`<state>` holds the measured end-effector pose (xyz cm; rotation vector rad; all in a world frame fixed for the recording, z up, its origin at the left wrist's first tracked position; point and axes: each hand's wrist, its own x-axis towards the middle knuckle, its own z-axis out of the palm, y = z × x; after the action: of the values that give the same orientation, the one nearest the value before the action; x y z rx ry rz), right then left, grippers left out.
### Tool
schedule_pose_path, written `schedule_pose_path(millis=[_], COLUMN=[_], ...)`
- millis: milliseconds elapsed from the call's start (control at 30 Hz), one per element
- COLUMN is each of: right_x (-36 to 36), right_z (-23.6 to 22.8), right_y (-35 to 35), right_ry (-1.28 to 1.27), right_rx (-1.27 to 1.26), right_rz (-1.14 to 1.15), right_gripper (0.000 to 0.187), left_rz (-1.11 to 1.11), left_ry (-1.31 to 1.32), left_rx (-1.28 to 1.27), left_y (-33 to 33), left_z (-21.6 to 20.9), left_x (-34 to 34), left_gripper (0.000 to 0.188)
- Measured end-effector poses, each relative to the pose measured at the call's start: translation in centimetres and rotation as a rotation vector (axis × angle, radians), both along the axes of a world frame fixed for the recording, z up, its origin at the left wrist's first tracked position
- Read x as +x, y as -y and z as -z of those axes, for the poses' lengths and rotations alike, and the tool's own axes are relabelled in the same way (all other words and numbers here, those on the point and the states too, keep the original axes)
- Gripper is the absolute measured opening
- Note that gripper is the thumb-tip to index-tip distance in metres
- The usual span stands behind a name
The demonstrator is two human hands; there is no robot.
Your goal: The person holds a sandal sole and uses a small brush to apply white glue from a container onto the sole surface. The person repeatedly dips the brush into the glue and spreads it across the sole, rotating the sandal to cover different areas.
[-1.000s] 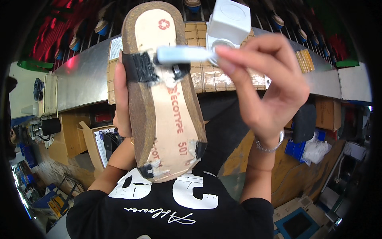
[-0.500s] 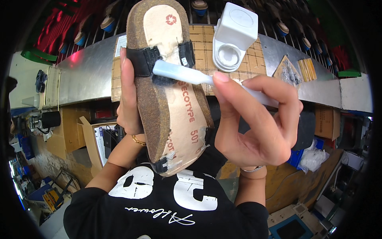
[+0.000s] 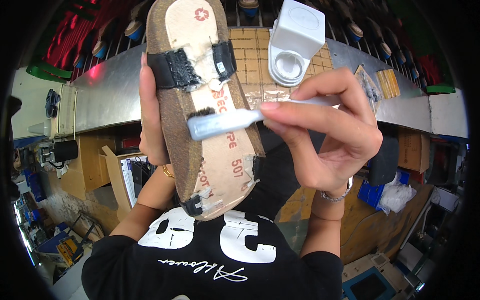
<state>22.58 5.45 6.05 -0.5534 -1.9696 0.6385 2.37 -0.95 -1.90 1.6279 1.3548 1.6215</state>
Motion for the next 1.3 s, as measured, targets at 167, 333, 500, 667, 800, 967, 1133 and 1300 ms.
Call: schedule_pose_path(millis=[167, 333, 500, 667, 800, 967, 1133, 1300], right_x=[-0.4, -0.5, 0.0, 0.5, -1.0, -1.4, -2.2, -2.6], right_z=[0.5, 0.4, 0.2, -0.7, -0.1, 0.6, 0.3, 0.2], right_y=[1.2, 2.6, 3.4, 2.5, 0.8, 1.9, 3.0, 2.1], right_ry=[-0.081, -0.044, 0.044, 0.119, -0.027, -0.030, -0.029, -0.030], right_rx=[-0.034, 0.014, 0.130, 0.061, -0.040, -0.167, -0.152, 0.027], right_rz=[0.041, 0.088, 0.086, -0.061, 0.002, 0.046, 0.057, 0.124], right_gripper=[0.033, 0.039, 0.042, 0.020, 0.016, 0.024, 0.028, 0.033], left_rz=[-0.207, -0.580, -0.643, -0.647, -0.658, -0.709, -0.722, -0.722], left_ry=[-0.030, -0.173, -0.320, -0.547, -0.475, -0.418, -0.443, -0.491], left_rx=[0.112, 0.252, 0.362, 0.441, 0.416, 0.297, 0.337, 0.342], left_y=[-0.4, -0.2, -0.5, -0.5, -1.1, -1.4, -1.6, -1.5], left_z=[0.5, 1.1, 0.0, -0.5, -0.9, -0.4, -0.8, -0.5], left_x=[0.1, -0.2, -0.4, -0.6, 0.0, -1.3, -1.4, -1.5], left_gripper=[0.056, 0.055, 0.056, 0.072, 0.080, 0.073, 0.074, 0.071])
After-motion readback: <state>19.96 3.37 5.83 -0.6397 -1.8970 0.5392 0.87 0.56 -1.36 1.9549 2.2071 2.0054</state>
